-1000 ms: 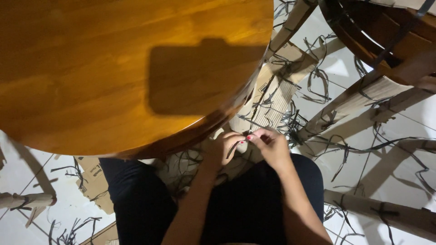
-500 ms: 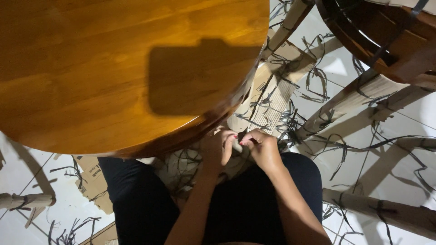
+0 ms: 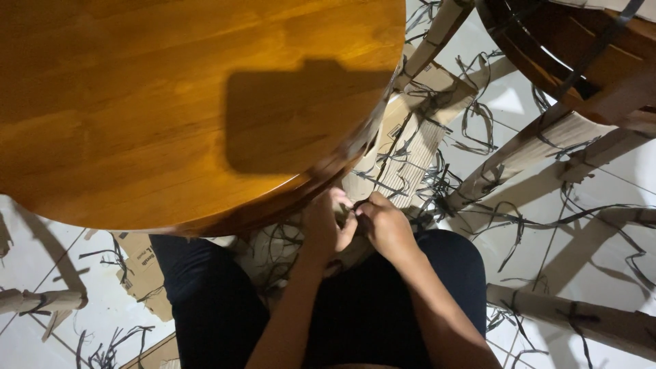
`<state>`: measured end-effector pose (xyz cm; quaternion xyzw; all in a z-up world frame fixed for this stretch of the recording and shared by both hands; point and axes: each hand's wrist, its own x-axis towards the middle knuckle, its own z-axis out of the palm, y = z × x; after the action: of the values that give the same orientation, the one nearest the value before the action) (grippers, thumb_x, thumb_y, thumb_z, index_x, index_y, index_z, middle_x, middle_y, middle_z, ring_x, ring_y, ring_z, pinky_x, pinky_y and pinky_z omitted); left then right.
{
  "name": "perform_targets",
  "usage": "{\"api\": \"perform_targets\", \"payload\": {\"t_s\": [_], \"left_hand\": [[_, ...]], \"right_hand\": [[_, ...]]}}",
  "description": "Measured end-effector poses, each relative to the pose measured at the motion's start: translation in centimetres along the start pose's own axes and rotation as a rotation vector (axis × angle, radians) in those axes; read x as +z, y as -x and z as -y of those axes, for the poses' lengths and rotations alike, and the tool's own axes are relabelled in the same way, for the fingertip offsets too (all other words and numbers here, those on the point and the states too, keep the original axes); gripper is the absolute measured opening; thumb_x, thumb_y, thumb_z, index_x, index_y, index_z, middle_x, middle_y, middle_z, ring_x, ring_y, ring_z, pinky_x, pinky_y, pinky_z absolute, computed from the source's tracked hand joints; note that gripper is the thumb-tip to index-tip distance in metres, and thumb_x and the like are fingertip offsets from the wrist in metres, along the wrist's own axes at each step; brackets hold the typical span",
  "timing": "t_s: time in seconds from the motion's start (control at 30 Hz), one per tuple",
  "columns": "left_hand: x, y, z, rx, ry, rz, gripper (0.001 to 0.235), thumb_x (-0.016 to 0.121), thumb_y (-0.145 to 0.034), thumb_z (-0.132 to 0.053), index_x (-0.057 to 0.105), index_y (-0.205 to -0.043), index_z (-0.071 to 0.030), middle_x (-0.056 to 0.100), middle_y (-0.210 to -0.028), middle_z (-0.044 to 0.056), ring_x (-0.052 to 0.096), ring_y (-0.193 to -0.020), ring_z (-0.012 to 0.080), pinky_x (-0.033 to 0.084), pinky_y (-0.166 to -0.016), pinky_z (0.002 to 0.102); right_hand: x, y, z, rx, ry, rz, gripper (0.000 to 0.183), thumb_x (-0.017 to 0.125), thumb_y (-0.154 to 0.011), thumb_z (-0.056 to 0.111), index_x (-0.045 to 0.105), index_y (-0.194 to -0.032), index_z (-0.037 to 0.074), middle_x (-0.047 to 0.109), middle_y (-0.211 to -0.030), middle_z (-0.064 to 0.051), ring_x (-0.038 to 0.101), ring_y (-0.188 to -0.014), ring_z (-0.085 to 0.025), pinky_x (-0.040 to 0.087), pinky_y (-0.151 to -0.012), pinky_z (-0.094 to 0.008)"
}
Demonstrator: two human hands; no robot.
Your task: The person sits on the floor and repairs a round wooden chair by hand. They repeatedly pull, adjust, and tuck a beige fabric or webbing into the underside of the chair seat, working around the perimeter to secure the material.
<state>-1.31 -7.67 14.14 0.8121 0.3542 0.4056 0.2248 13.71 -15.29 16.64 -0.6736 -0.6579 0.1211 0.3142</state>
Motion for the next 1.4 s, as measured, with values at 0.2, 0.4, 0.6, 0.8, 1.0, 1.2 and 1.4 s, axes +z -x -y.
{"api": "perform_targets", "payload": {"t_s": [0.2, 0.4, 0.6, 0.8, 1.0, 1.2, 1.4], "left_hand": [[1.2, 1.8, 1.0, -0.329, 0.286, 0.040, 0.011, 0.073, -0.083, -0.022, 0.074, -0.079, -0.011, 0.072, -0.071, 0.011, 0.072, -0.074, 0.0293, 0.053, -0.077, 0.036], [2.6, 3.8, 0.2, -0.345, 0.614, 0.266, 0.024, 0.071, -0.097, -0.011, 0.073, -0.122, -0.008, 0.071, -0.100, 0.023, 0.075, -0.087, 0.0336, 0.068, -0.073, 0.043], [2.8, 4.1, -2.6, -1.072, 1.047, -0.102, 0.043, 0.075, -0.094, -0.042, 0.069, -0.083, -0.001, 0.063, -0.078, 0.012, 0.067, -0.081, 0.0229, 0.060, -0.078, 0.034], [5.5, 5.8, -1.0, -1.208, 1.191, -0.317, 0.039, 0.069, -0.099, -0.037, 0.064, -0.105, 0.002, 0.060, -0.090, 0.009, 0.059, -0.086, 0.0171, 0.058, -0.095, 0.039], [3.5, 3.6, -3.2, -1.360, 1.318, -0.103, 0.043, 0.075, -0.094, -0.045, 0.062, -0.109, -0.006, 0.066, -0.100, 0.005, 0.067, -0.092, 0.0161, 0.060, -0.087, 0.035], [7.0, 6.8, 0.7, -1.266, 1.404, -0.125, 0.028, 0.078, -0.095, -0.033, 0.065, -0.090, -0.009, 0.053, -0.074, -0.001, 0.057, -0.073, 0.0102, 0.055, -0.080, 0.029], [9.3, 8.6, 0.1, -1.285, 1.616, -0.309, 0.028, 0.070, -0.101, -0.035, 0.063, -0.083, -0.014, 0.058, -0.077, -0.005, 0.058, -0.075, 0.0066, 0.052, -0.079, 0.025]], "right_hand": [[-0.6, -0.3, 0.4, 0.087, -0.234, 0.082, 0.013, 0.059, -0.085, -0.002, 0.069, -0.089, 0.004, 0.058, -0.081, -0.015, 0.066, -0.080, -0.043, 0.054, -0.070, -0.044], [-0.2, -0.2, -0.7, 0.083, -0.279, 0.138, 0.004, 0.063, -0.086, 0.000, 0.066, -0.086, 0.002, 0.056, -0.081, -0.017, 0.064, -0.080, -0.045, 0.053, -0.069, -0.044], [-0.4, -0.3, -0.1, 0.088, -0.284, 0.071, 0.006, 0.070, -0.085, 0.004, 0.071, -0.082, 0.009, 0.059, -0.077, -0.010, 0.066, -0.077, -0.037, 0.055, -0.069, -0.039], [0.0, -0.2, -0.8, 0.132, -0.292, 0.059, 0.003, 0.073, -0.086, 0.005, 0.075, -0.085, 0.007, 0.062, -0.078, -0.013, 0.068, -0.078, -0.036, 0.055, -0.070, -0.041], [0.2, 0.0, -0.7, 0.134, -0.298, 0.086, 0.005, 0.072, -0.088, 0.008, 0.074, -0.091, 0.005, 0.062, -0.081, -0.017, 0.066, -0.080, -0.041, 0.054, -0.070, -0.046], [-0.2, 0.0, 0.2, 0.144, -0.289, 0.063, 0.003, 0.074, -0.087, 0.009, 0.076, -0.089, 0.008, 0.063, -0.081, -0.015, 0.068, -0.081, -0.039, 0.055, -0.071, -0.043], [-0.1, -0.1, 0.2, 0.129, -0.261, 0.043, 0.003, 0.075, -0.085, 0.010, 0.078, -0.086, 0.011, 0.064, -0.081, -0.013, 0.068, -0.080, -0.039, 0.055, -0.070, -0.043]]}}
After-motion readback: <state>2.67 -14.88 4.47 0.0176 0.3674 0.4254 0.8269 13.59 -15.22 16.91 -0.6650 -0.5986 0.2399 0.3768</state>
